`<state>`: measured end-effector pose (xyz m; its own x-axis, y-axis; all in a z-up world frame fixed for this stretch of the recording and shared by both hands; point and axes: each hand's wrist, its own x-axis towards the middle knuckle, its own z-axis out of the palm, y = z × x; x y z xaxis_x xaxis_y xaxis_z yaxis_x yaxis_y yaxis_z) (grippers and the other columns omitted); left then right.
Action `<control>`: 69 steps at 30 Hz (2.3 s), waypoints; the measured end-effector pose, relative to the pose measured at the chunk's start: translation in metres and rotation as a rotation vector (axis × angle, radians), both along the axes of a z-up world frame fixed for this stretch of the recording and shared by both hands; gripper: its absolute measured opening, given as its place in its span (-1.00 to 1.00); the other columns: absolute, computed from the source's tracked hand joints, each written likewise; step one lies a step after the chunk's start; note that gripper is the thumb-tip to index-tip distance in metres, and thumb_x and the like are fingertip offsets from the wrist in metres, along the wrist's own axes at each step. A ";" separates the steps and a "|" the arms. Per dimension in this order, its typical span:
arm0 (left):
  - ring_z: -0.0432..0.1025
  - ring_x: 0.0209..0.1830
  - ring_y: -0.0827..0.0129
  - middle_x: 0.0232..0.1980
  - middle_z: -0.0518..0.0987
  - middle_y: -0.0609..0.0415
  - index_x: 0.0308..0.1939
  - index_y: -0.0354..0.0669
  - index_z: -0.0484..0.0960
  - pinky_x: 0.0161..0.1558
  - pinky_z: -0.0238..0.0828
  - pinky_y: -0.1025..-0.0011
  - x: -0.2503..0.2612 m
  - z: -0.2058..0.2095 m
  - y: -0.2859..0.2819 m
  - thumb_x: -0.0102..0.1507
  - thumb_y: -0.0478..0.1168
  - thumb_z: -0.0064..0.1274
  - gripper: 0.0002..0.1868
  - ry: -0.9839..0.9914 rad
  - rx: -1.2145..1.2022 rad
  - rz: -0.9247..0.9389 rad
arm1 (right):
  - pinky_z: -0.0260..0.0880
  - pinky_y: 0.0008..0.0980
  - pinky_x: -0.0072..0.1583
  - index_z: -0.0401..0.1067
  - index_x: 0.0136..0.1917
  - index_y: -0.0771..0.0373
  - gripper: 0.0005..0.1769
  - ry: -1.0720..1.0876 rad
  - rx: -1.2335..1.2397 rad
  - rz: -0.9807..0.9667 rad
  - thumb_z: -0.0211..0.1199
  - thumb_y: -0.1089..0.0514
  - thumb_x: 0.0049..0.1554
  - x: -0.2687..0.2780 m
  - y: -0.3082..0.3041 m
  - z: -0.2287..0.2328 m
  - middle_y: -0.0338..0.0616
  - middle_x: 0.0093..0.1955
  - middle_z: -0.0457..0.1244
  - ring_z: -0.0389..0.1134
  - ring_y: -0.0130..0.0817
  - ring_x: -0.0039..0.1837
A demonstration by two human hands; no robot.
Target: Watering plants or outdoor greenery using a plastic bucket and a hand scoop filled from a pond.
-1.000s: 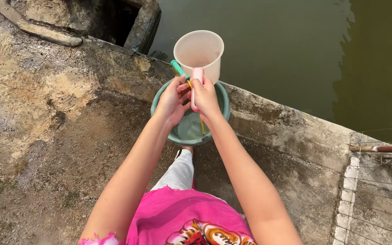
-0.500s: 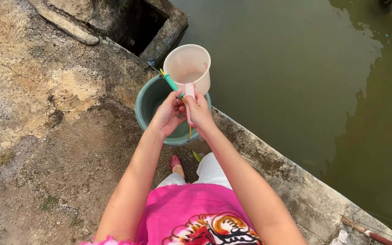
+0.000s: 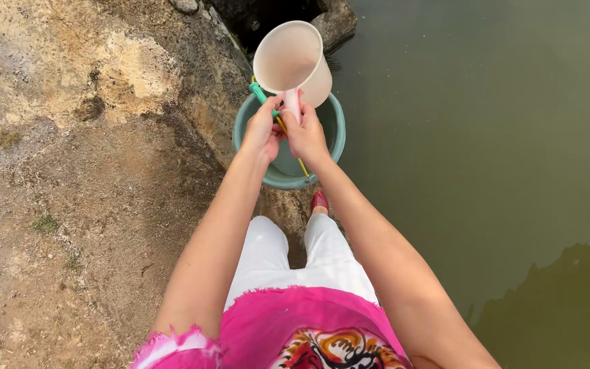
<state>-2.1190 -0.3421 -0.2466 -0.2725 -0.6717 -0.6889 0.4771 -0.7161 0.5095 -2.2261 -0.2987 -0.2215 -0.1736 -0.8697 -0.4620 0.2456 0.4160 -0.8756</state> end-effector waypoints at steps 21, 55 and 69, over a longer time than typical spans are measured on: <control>0.43 -0.41 0.41 -0.38 0.57 0.12 -0.39 -0.11 0.60 -0.16 0.32 0.37 -0.050 -0.304 -0.174 0.16 0.02 0.13 -0.72 -0.269 -0.157 0.033 | 0.52 -0.42 -0.11 0.17 0.27 0.34 -0.64 -0.123 -0.363 0.119 0.16 0.13 0.32 -0.066 -0.220 -0.398 -0.03 -0.02 0.39 0.48 -0.42 -0.13; 0.31 -0.16 0.47 -0.14 0.38 0.18 -0.13 -0.03 0.38 -0.10 0.39 0.31 0.114 -0.574 -0.152 0.48 0.20 -0.26 -0.59 -1.008 -0.366 0.287 | 0.33 -0.02 0.19 0.02 0.48 0.25 -0.37 0.936 0.469 -0.163 0.02 -0.03 0.24 -0.273 -0.011 -0.753 0.19 0.20 0.31 0.37 0.09 0.18; 0.04 -0.54 0.51 -0.17 0.39 0.17 -0.03 -0.13 0.36 -0.39 -0.12 0.50 0.014 -0.478 -0.147 0.62 -0.20 -0.25 -0.84 -0.055 -0.645 0.012 | 0.33 0.00 0.29 0.13 0.42 0.35 -0.42 0.782 0.694 0.192 0.11 0.07 0.22 -0.190 0.020 -0.864 0.29 0.23 0.29 0.34 0.18 0.29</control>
